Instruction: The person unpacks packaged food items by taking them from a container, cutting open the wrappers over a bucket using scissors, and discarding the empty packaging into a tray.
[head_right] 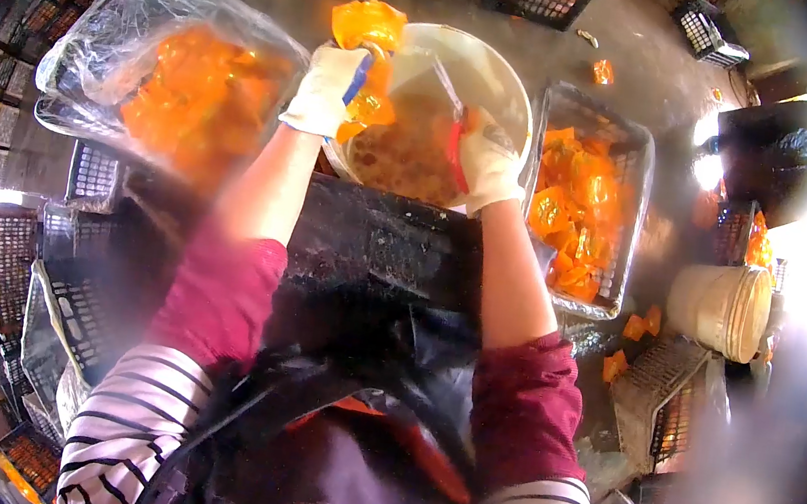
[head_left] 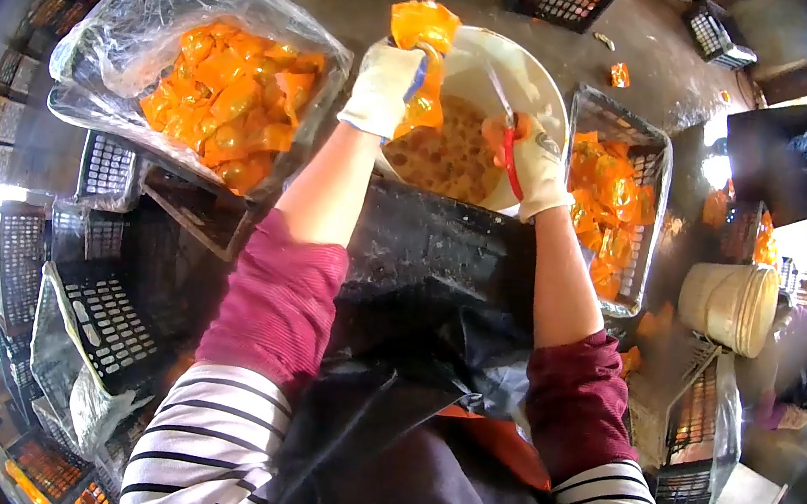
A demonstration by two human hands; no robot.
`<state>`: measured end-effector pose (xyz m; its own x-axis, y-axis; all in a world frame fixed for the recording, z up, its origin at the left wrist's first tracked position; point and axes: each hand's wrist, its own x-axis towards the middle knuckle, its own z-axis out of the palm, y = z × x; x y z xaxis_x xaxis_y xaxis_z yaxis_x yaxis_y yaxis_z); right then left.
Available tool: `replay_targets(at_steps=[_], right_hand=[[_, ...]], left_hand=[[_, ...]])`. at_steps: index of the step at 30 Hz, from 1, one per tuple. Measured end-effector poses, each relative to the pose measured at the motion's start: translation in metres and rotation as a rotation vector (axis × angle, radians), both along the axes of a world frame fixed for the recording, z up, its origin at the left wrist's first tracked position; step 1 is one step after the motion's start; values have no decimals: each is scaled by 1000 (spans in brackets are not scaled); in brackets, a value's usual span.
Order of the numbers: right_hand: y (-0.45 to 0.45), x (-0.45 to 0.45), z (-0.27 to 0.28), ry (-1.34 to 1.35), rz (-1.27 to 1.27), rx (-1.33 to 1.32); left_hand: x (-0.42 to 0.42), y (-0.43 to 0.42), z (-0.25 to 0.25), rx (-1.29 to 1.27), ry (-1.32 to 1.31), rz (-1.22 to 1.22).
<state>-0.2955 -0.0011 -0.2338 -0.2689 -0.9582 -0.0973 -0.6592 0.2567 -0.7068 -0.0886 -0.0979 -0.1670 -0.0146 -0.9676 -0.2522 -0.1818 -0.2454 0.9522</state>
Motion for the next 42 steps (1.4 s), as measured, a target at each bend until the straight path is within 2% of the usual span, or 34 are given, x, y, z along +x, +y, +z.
replay_targets(at_steps=[4, 6, 8, 9, 10, 12, 14, 15, 16, 18, 20, 21, 24, 26, 27, 28, 29, 30, 31, 32, 33, 34, 36, 37, 38, 40, 41, 42], right_hand=[[-2, -2, 3, 10, 18, 81], [3, 4, 9, 75, 21, 81], [5, 4, 21, 154, 115, 165], [14, 16, 42, 291, 104, 106], [14, 19, 40, 281, 123, 111], [10, 17, 34, 271, 159, 119], [14, 19, 32, 276, 168, 70], [11, 22, 37, 223, 110, 135], [18, 19, 41, 379, 276, 158], [22, 19, 48, 287, 164, 166], [24, 21, 48, 188, 68, 175], [23, 17, 44, 174, 121, 134], [24, 16, 50, 157, 92, 122], [22, 11, 53, 96, 111, 164], [20, 14, 34, 110, 14, 2], [17, 13, 16, 9, 59, -16], [25, 21, 50, 84, 54, 62], [15, -2, -3, -180, 114, 23], [13, 4, 8, -83, 150, 66], [10, 10, 21, 15, 188, 107], [6, 16, 33, 112, 228, 144], [4, 12, 33, 148, 225, 123], [4, 11, 42, 184, 230, 123], [7, 13, 49, 185, 237, 143], [7, 11, 35, 271, 225, 42], [7, 6, 24, 311, 233, 32], [6, 4, 21, 281, 211, 88], [7, 10, 29, 274, 205, 136]], left_hand=[[8, 6, -1, 6, 307, 88], [18, 6, 4, 12, 126, 87], [16, 16, 10, -63, 393, 153], [16, 12, 13, -121, 314, 119], [13, 9, 17, -179, 235, 84], [-13, 10, 33, -103, 670, 0], [-53, 9, 42, 25, 681, -262], [-75, 24, 61, -143, 360, -443], [-92, 32, 65, -236, 247, -565], [-113, 35, 61, -253, 276, -698], [-113, 28, 49, -216, 392, -688], [-103, 24, 48, -216, 418, -648], [-37, 30, 53, -320, 248, -462], [36, 8, 31, -1086, -845, -523], [64, 10, 17, -698, -402, -367], [107, 14, 5, -334, 27, -161], [153, 9, -12, -391, -67, -107], [197, 5, -29, -441, -163, -49], [234, 6, -40, -229, 299, 148], [223, 36, 4, -125, 207, 413], [288, -10, -58, -232, 183, 373], [255, 33, -4, -240, -14, 375], [261, 25, -8, -357, -216, 235], [252, 27, -13, -263, -320, 230], [242, 24, -15, -155, -421, 222], [227, 14, -39, -197, -494, 83], [228, 3, -64, -196, -613, 0], [219, 0, -65, -194, -732, -85]])
